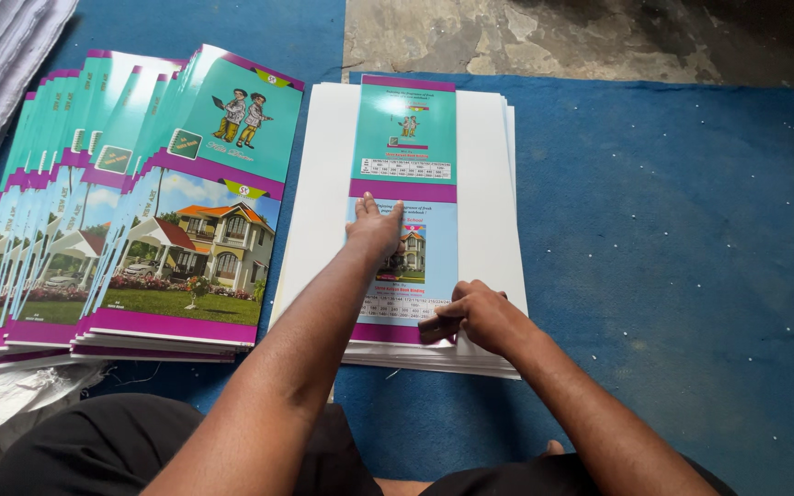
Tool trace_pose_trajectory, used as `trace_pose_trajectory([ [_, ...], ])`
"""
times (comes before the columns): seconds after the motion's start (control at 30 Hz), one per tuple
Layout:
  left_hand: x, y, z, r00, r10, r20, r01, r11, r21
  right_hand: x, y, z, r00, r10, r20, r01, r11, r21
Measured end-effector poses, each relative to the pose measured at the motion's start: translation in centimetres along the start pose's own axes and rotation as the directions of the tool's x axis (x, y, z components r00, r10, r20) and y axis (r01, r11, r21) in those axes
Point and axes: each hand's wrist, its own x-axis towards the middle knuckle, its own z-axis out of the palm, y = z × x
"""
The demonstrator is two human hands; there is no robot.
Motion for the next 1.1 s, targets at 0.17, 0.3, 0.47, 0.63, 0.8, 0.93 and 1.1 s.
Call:
trace_pose_trajectory([
  [0.17,-0.7,-0.1,0.7,0.999,-0.009,-0.032,0.009,1.000,0.021,-0.3,-0.4,-0.6,0.998,0.012,0.059,-0.014,0.999,0.029],
  [0.3,-0.4,0.3,2.2,0.995,-0.029,-0.099,0.035,0.997,0.067,-0.9,-0.5,-0.7,0.995,0.017,0.102,-0.020,0.999,0.030],
  [0.47,-0.5,0.5,3.8,0.982,-0.049,-0.183,0.073,0.989,0.128,-1.6,0.1,-1.4,0.988,0.083,0.132,-0.099,0.988,0.122],
  [0.63,-0.6,0.8,5.4,0.969,-0.010,-0.248,0.044,0.990,0.131,-1.9,1.6,-1.1,0.983,0.149,0.109,-0.164,0.975,0.147],
  [0.8,-2.9,4.2,6.8,0.923,0.084,-0.377,-0.008,0.980,0.200,-1.6,5.0,-2.9,0.926,0.368,0.078,-0.376,0.891,0.254],
  [0.93,-7.1,7.7,7.2,0.975,0.036,-0.220,-0.025,0.998,0.053,-2.1,8.6,-3.4,0.808,0.589,-0.018,-0.561,0.778,0.283],
  [1.1,-9.6,8.9,6.3,0.989,0.010,-0.149,-0.015,0.999,-0.033,-2.9,11.9,-2.9,0.631,0.765,-0.130,-0.757,0.644,0.111],
])
